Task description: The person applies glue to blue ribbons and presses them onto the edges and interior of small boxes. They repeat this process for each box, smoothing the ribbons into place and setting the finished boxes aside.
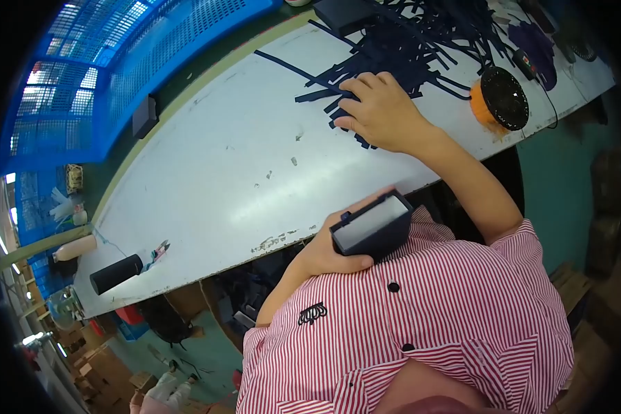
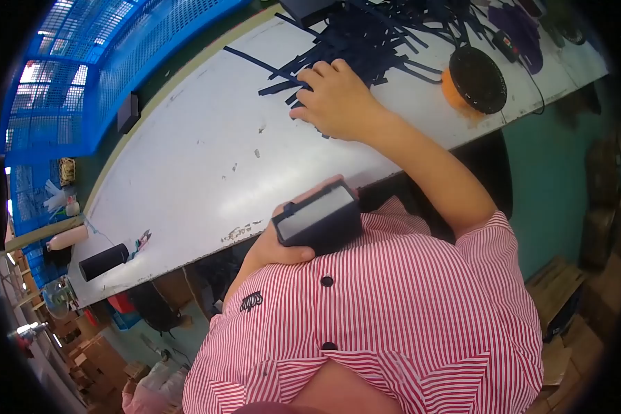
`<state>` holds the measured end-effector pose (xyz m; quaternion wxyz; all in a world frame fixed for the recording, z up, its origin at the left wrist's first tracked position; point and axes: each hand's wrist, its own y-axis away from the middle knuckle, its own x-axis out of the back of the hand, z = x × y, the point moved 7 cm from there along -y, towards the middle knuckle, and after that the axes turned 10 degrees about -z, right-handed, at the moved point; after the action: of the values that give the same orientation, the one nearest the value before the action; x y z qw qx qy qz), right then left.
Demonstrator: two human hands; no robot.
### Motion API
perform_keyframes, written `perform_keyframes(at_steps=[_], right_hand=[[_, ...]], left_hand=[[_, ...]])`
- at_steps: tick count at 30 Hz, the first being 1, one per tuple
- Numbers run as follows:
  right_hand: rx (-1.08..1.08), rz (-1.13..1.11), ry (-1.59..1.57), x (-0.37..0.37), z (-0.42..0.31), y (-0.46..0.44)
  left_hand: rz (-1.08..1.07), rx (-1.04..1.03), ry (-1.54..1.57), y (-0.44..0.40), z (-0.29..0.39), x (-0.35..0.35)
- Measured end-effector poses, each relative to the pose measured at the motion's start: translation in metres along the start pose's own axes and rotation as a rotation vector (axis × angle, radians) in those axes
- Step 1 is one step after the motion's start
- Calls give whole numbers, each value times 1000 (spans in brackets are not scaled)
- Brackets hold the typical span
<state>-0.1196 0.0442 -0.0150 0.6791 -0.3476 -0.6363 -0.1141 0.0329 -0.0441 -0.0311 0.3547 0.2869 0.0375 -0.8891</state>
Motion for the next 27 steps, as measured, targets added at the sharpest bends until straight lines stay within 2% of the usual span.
perform_keyframes(at_steps=[3, 7, 10, 12, 13, 18, 22, 25, 26, 27], right_hand=[[-7, -63, 74, -1, 4, -1], [36, -2, -26, 10, 11, -3], [0, 34, -355, 62, 11, 7], [-141, 0, -862, 80, 17, 18], [-218, -12, -1110, 84, 21, 25], [-223, -54, -1415, 104, 12, 54], [-224, 51, -1607, 116, 11, 81], [-292, 241, -1312, 117, 31, 96], [-294, 304, -1336, 113, 28, 97], [-260, 241, -1309, 113, 19, 94]], left_hand=[[119, -100, -271, 8, 27, 5], [293, -207, -900, 0, 67, 24], [325, -197, -1177, -8, 85, 14], [308, -172, -1359, -16, 93, 6], [293, -179, -1402, -20, 96, 2], [217, -183, -1493, -40, 93, -20], [111, -254, -1463, -46, 88, -32], [30, -249, -1307, -47, 86, -37], [-17, -234, -1266, -48, 84, -39], [-68, -221, -1227, -49, 83, -40]])
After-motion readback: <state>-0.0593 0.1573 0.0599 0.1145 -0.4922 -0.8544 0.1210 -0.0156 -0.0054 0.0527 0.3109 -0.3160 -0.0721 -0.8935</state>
